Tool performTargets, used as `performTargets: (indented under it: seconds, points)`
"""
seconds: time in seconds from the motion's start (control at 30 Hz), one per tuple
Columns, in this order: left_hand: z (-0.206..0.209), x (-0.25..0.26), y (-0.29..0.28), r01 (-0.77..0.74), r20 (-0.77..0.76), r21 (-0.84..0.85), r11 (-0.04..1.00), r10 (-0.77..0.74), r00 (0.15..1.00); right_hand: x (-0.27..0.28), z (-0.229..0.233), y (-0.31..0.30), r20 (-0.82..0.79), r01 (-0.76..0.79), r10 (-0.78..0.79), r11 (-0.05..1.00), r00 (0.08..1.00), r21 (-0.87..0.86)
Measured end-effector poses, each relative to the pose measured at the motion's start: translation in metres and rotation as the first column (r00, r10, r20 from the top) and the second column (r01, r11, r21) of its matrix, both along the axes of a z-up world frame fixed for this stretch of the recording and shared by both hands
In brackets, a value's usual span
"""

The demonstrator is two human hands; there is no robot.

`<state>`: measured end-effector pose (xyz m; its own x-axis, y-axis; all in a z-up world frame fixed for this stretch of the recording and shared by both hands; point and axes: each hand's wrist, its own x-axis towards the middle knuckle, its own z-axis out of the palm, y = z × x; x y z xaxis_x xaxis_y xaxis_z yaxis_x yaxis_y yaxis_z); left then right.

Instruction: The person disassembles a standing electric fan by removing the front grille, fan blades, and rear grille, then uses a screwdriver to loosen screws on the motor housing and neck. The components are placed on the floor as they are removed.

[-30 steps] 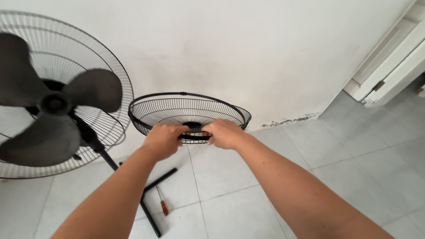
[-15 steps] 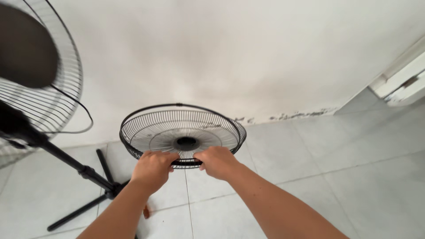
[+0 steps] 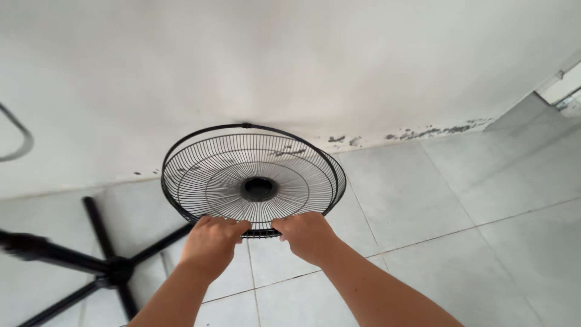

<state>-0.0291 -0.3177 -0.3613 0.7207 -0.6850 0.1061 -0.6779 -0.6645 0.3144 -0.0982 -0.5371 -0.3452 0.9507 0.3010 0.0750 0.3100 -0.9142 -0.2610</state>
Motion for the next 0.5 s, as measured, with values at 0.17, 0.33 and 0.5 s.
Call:
performTargets:
  seconds: [0.17,0.33,0.5]
  points:
    - [-0.065,0.003,-0.010,-0.002,-0.016,0.109,0.994,0.003,1.000,0.002,-0.069,-0.011,-0.086,0.026,-0.035,0.994,0.996,-0.104]
    - [-0.127,-0.007,-0.012,-0.004,-0.071,0.128,0.992,0.013,0.997,-0.008,-0.134,-0.012,-0.117,0.037,-0.043,0.998,0.992,-0.057]
    - [-0.191,-0.020,-0.014,0.013,-0.065,0.044,0.999,-0.010,0.998,-0.025,-0.192,-0.014,-0.154,0.064,-0.073,0.996,0.985,-0.067]
